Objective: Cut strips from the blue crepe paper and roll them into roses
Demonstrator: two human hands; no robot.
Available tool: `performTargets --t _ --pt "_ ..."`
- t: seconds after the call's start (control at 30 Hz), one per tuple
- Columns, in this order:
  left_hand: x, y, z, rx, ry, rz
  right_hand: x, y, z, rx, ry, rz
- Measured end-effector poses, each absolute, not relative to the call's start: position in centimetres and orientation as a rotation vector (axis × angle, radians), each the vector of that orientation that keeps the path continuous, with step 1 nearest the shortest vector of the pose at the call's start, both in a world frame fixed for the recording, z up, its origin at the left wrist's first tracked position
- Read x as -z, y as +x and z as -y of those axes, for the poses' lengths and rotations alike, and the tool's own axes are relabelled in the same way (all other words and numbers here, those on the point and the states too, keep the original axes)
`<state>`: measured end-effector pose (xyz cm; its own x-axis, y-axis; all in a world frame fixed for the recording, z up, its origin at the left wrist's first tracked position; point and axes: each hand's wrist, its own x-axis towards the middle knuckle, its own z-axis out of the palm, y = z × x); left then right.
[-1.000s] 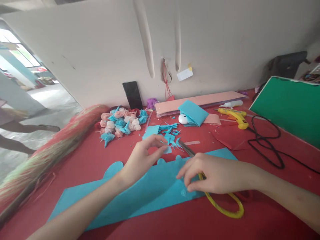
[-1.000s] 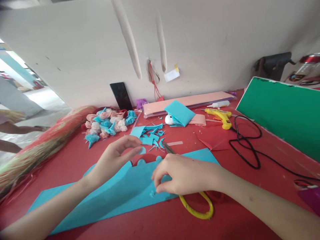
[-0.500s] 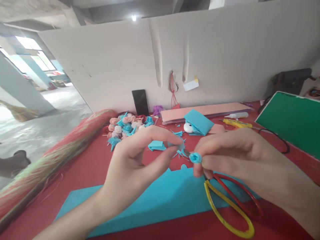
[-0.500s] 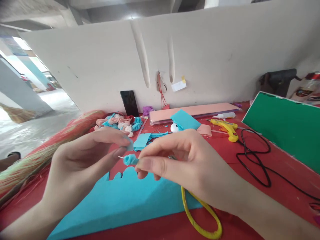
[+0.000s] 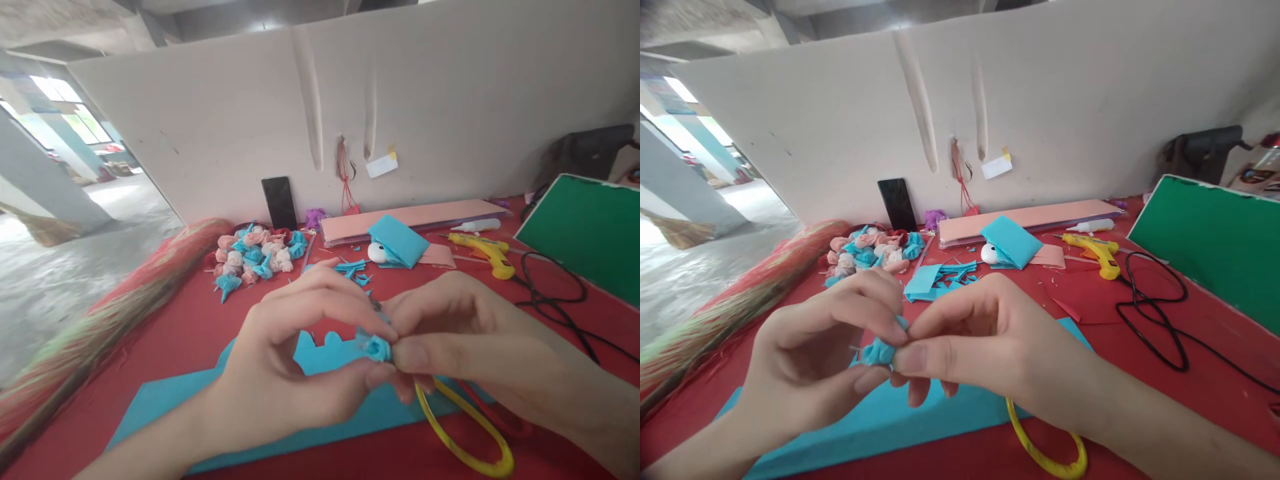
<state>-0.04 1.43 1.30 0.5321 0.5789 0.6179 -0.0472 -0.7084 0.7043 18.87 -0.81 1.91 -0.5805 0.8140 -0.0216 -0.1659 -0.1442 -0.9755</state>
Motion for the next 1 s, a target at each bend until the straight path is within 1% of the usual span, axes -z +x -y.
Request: performTargets --t 0.17,0.43,0.53,0.7,0.9,1.0 --pt "-1.8 0.0 -1.3 -1.134 2.226 -0.432 -2.2 19.0 0.7 -1.818 -0.870 1.476" --pt "-1.9 -0.3 -1.0 -1.145 2.395 -0.491 -1.9 18.9 0.7 -1.555 -0.893 1.681" --pt "-1.6 -0.3 -1.1 -1.177 2.360 -0.502 -1.9 18.9 1.1 -1.381 -0.965 1.800" --pt "-1.3 0.0 -1.3 -1.237 2.281 -0.536 -2.2 18.2 1.8 -0.999 -1.071 1.900" --pt "-1.4 0.0 -1.0 -1.201 2.323 -0.588 -2.3 17.8 2.1 -0.563 -0.900 1.997" --pt "-1.4 0.0 -1.0 -1.206 2.278 -0.616 -2.1 17.7 2.1 -0.194 -0.809 1.981"
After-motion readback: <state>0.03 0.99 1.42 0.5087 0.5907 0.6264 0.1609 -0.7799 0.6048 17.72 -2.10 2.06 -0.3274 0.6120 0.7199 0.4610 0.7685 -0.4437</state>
